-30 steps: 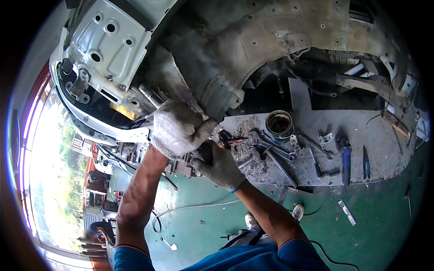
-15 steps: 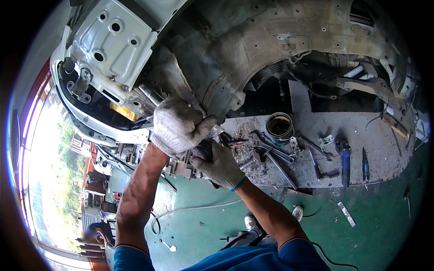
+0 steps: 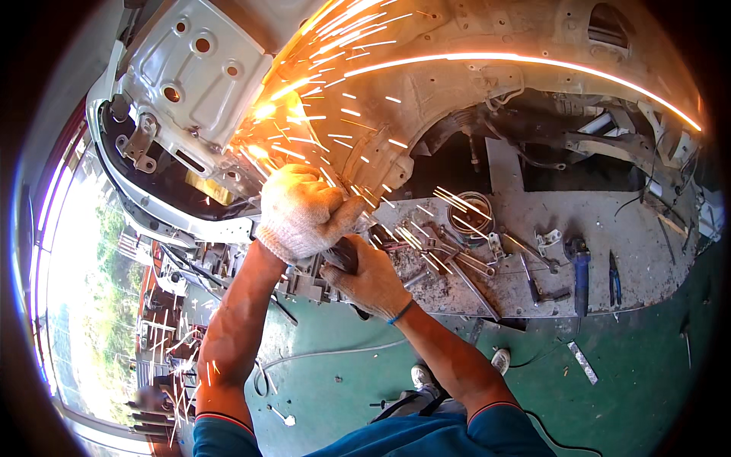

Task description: The person welds the front frame of a white car using a handheld welding torch, then uses a hammer to chip away slag and inspect the weld. The person repeats this cycle multiple times on the same area.

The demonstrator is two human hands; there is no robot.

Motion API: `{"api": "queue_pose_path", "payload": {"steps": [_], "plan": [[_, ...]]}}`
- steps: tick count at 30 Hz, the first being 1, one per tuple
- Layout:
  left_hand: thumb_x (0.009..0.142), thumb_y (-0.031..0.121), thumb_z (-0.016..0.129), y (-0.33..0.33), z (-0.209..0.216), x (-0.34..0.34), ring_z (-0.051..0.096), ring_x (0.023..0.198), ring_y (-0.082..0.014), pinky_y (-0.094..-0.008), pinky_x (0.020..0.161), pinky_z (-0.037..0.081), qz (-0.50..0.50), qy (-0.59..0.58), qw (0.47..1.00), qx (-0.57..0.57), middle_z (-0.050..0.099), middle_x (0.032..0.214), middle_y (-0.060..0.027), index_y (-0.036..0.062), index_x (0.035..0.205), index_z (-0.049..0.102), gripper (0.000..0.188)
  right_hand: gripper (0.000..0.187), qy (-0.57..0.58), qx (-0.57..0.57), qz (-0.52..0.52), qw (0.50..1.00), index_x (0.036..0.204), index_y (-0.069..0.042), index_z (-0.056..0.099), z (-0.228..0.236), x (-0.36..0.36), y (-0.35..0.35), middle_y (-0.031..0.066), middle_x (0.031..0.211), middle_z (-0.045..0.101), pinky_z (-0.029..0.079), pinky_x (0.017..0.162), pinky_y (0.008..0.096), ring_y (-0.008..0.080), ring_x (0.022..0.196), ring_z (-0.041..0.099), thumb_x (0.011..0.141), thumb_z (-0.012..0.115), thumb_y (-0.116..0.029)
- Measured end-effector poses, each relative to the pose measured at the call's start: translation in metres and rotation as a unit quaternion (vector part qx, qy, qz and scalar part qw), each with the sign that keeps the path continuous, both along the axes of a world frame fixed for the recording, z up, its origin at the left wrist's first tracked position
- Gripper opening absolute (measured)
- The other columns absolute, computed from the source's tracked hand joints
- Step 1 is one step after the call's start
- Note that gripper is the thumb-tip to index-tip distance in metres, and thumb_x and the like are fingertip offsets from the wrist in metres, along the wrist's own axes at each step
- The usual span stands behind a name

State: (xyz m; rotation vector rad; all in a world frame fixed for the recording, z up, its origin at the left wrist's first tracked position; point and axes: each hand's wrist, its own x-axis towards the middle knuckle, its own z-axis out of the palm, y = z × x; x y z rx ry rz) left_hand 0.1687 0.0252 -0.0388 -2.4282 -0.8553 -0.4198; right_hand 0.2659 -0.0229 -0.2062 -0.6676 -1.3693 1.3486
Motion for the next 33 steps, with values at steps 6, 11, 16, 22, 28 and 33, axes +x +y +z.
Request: {"api": "queue_pose_path", "payload": {"steps": [6,11,16,22,28,33], "plan": [[0.078,0.038,0.078,0.002,-0.013,-0.007,0.061,0.056,-0.0299,-0.0445,0.06,0.051,-0.015,-0.013,0.999,-0.039,0.057,0.053,-0.0073,0.0108,0.056,0.066,0.037,0.049,-0.019,-0.004,-0.018,1.0,0.127,0.0,0.062,0.001,0.006,-0.011,0.0202,0.11,0.075,0.057,0.091,0.04,0.0298,0.102,0.075,0.088,0.079,-0.023],[0.079,0.038,0.078,-0.003,-0.011,-0.005,0.061,0.058,-0.0288,-0.0433,0.06,0.051,-0.008,0.009,1.0,-0.026,0.058,0.055,-0.0065,0.0115,0.058,0.067,0.035,0.043,0.002,0.012,-0.033,0.999,0.12,0.0,0.065,0.0,0.005,-0.011,0.0185,0.104,0.075,0.058,0.085,0.0406,0.0289,0.094,0.075,0.088,0.078,-0.025],[0.084,0.035,0.079,0.0,-0.003,-0.004,0.06,0.053,-0.0293,-0.0434,0.057,0.049,-0.017,-0.001,1.0,-0.018,0.057,0.052,-0.0059,0.0132,0.056,0.065,0.039,0.041,0.009,0.023,-0.026,0.999,0.119,0.0,0.065,0.002,0.003,-0.009,0.0181,0.103,0.075,0.058,0.084,0.0402,0.0282,0.093,0.075,0.088,0.077,-0.025],[0.084,0.032,0.08,-0.001,0.005,-0.005,0.063,0.057,-0.0302,-0.0428,0.06,0.051,-0.023,0.008,0.999,-0.025,0.06,0.057,-0.0071,0.0119,0.058,0.066,0.036,0.04,0.051,0.012,-0.008,0.999,0.12,-0.001,0.066,0.005,-0.004,-0.006,0.0192,0.105,0.074,0.058,0.087,0.0401,0.0281,0.097,0.075,0.088,0.077,-0.023],[0.084,0.031,0.08,-0.001,0.005,-0.007,0.063,0.059,-0.03,-0.0426,0.061,0.052,-0.019,0.011,1.0,-0.019,0.061,0.058,-0.0071,0.011,0.059,0.067,0.035,0.043,0.026,0.042,-0.019,0.999,0.122,-0.001,0.065,0.007,-0.001,-0.004,0.0198,0.107,0.074,0.058,0.087,0.0399,0.0298,0.097,0.075,0.088,0.078,-0.023],[0.083,0.029,0.081,-0.001,0.007,-0.006,0.062,0.057,-0.0293,-0.0425,0.061,0.051,-0.018,0.009,1.0,-0.018,0.059,0.056,-0.006,0.0108,0.059,0.065,0.035,0.044,0.028,0.037,-0.018,0.999,0.121,-0.001,0.065,0.003,-0.003,-0.003,0.0197,0.106,0.074,0.058,0.087,0.0405,0.0306,0.096,0.075,0.087,0.078,-0.025]]}}
